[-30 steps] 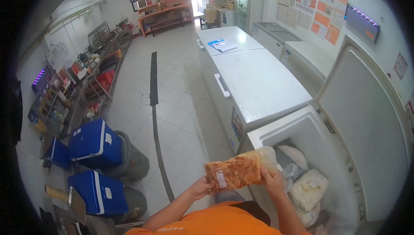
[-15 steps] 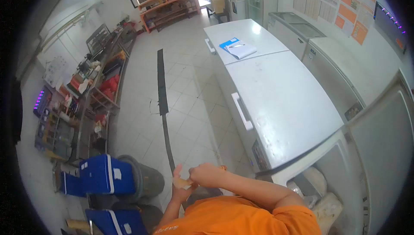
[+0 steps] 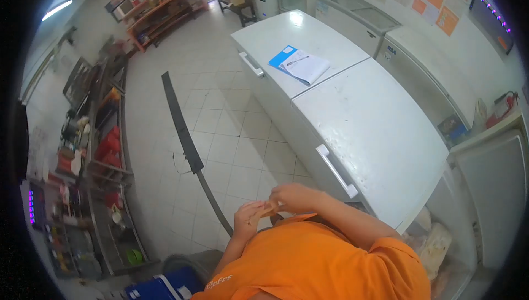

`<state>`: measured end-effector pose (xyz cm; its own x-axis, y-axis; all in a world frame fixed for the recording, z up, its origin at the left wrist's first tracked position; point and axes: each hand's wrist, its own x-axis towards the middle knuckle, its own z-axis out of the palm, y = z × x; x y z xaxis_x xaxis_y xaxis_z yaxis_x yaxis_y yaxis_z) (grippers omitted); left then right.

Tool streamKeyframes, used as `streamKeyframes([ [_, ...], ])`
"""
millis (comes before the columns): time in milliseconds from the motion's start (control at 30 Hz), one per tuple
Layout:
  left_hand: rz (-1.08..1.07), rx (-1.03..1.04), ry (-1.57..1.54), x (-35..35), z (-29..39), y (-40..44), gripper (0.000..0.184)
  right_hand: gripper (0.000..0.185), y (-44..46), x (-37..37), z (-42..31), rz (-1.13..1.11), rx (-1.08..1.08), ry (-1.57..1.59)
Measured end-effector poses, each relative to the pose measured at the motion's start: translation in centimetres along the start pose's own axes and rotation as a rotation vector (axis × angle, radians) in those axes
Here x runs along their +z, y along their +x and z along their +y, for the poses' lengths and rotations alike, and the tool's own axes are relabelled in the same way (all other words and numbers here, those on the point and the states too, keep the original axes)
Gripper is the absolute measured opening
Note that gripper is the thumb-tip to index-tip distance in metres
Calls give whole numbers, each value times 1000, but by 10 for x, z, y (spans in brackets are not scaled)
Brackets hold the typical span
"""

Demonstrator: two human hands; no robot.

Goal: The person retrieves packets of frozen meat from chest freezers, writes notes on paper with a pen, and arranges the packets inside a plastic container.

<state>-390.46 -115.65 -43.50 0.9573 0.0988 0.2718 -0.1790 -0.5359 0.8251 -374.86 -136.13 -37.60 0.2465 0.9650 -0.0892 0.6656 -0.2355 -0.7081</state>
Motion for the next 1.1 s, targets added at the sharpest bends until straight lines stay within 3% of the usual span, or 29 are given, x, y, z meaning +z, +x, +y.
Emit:
streamKeyframes([
  [133, -45, 68, 196, -36, -56, 92, 16, 43, 15, -56, 81, 139, 375, 192],
  [200, -51, 104, 182, -48, -83, 146, 15, 38, 22, -89, 131, 355, 502, 84],
  [267, -120, -61, 23, -57, -98, 201, 17, 31, 35, -132, 170, 546, 721, 48],
  [300, -157, -149, -52, -60, -108, 226, 17, 28, 42, -150, 201, 629, 723, 3],
  [467, -344, -68, -27, -60, -170, 357, 19, 17, 106, -241, 351, 1015, 780, -255],
  [533, -402, -31, 8, -51, -180, 409, 18, 17, 144, -280, 418, 1001, 875, -430],
  [667, -599, 17, 103, -30, -219, 503, 16, 17, 204, -325, 525, 884, 813, -629],
  [767, -717, 35, 102, -13, -237, 558, 16, 16, 224, -345, 552, 598, 815, -682],
  [867, -809, 124, 84, 11, -253, 612, 15, 13, 231, -353, 561, 538, 771, -728],
  [967, -940, 157, 76, 34, -254, 651, 15, 5, 225, -350, 560, 795, 670, -712],
  [1100, -1094, 266, 22, 56, -266, 689, 14, 12, 224, -336, 482, 1274, 735, -128],
])
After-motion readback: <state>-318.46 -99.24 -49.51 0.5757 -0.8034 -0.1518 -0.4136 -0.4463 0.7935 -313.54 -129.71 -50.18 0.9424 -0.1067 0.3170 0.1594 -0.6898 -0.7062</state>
